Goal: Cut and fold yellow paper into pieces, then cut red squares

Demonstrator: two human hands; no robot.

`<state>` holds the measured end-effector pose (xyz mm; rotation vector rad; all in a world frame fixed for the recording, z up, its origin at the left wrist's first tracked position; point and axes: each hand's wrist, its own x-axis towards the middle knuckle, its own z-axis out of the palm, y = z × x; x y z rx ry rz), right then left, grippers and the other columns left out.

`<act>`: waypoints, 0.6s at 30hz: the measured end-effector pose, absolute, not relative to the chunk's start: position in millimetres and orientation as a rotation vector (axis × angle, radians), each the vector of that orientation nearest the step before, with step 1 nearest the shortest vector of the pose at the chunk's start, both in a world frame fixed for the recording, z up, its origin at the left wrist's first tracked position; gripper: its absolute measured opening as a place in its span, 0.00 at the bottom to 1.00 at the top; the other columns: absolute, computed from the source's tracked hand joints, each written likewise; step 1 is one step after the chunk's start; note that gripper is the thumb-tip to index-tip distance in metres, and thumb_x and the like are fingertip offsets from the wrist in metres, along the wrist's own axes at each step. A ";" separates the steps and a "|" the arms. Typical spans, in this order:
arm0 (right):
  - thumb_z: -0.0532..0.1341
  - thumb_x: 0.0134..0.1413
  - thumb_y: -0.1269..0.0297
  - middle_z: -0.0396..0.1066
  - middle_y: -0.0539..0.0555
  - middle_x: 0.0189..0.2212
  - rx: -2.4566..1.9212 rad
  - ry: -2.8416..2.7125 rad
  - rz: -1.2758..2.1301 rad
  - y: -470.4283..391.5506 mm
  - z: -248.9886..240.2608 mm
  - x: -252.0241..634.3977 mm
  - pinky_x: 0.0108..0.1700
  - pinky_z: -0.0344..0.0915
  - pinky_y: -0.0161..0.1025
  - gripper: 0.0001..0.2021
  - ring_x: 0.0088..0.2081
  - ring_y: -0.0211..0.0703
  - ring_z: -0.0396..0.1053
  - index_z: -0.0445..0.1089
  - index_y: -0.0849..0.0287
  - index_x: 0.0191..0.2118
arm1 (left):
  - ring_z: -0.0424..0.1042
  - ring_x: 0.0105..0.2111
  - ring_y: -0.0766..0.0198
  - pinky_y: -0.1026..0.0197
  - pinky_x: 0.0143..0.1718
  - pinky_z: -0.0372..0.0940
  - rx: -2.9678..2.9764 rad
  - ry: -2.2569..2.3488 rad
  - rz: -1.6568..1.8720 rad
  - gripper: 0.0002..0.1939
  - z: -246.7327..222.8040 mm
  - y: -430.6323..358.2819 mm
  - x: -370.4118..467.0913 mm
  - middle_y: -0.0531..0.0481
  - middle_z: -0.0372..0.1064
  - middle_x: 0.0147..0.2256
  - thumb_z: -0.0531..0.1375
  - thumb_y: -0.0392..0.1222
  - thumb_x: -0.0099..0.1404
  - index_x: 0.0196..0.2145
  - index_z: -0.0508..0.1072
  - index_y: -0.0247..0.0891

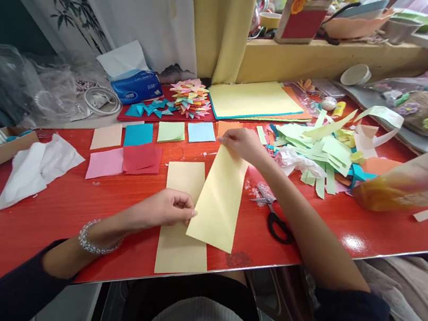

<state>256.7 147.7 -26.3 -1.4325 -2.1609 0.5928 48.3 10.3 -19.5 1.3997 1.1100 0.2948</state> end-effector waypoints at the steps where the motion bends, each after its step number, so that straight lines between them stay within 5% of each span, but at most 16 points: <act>1: 0.57 0.52 0.54 0.60 0.49 0.20 -1.449 -2.144 0.576 150.5 -26.9 259.8 0.28 0.49 0.36 0.15 0.25 0.36 0.56 0.66 0.61 0.23 | 0.53 0.20 0.73 0.67 0.20 0.48 1.403 1.088 0.245 0.11 -18.4 9.1 48.5 0.53 0.64 0.24 0.58 0.45 0.57 0.24 0.67 0.34; 8: 0.58 0.52 0.55 0.63 0.50 0.22 -1.502 -2.142 0.530 163.0 -30.8 275.5 0.29 0.51 0.36 0.13 0.27 0.37 0.58 0.68 0.60 0.25 | 0.56 0.20 0.71 0.66 0.20 0.50 1.466 0.752 -0.246 0.08 -7.7 7.1 40.2 0.53 0.66 0.22 0.57 0.43 0.57 0.25 0.70 0.36; 11: 0.58 0.51 0.52 0.63 0.50 0.22 -1.456 -2.173 0.658 161.7 -29.7 273.8 0.28 0.53 0.36 0.16 0.26 0.36 0.59 0.67 0.60 0.24 | 0.59 0.23 0.69 0.65 0.24 0.54 1.582 0.807 -0.129 0.12 -3.1 14.5 31.0 0.53 0.66 0.24 0.55 0.49 0.61 0.30 0.70 0.37; 14: 0.57 0.52 0.47 0.66 0.52 0.23 -1.471 -2.175 0.786 157.5 -25.0 270.7 0.28 0.55 0.37 0.20 0.25 0.37 0.61 0.70 0.60 0.27 | 0.65 0.37 0.62 0.59 0.38 0.60 1.979 0.950 0.125 0.16 -7.1 23.9 22.0 0.49 0.67 0.38 0.54 0.52 0.63 0.41 0.70 0.39; 18: 0.52 0.55 0.43 0.71 0.55 0.28 -1.484 -2.193 1.081 153.3 -12.3 282.0 0.31 0.62 0.40 0.24 0.29 0.41 0.67 0.74 0.57 0.40 | 0.54 0.54 0.50 0.45 0.54 0.51 2.403 1.151 0.109 0.29 -25.3 31.6 17.3 0.40 0.56 0.55 0.56 0.54 0.62 0.57 0.59 0.39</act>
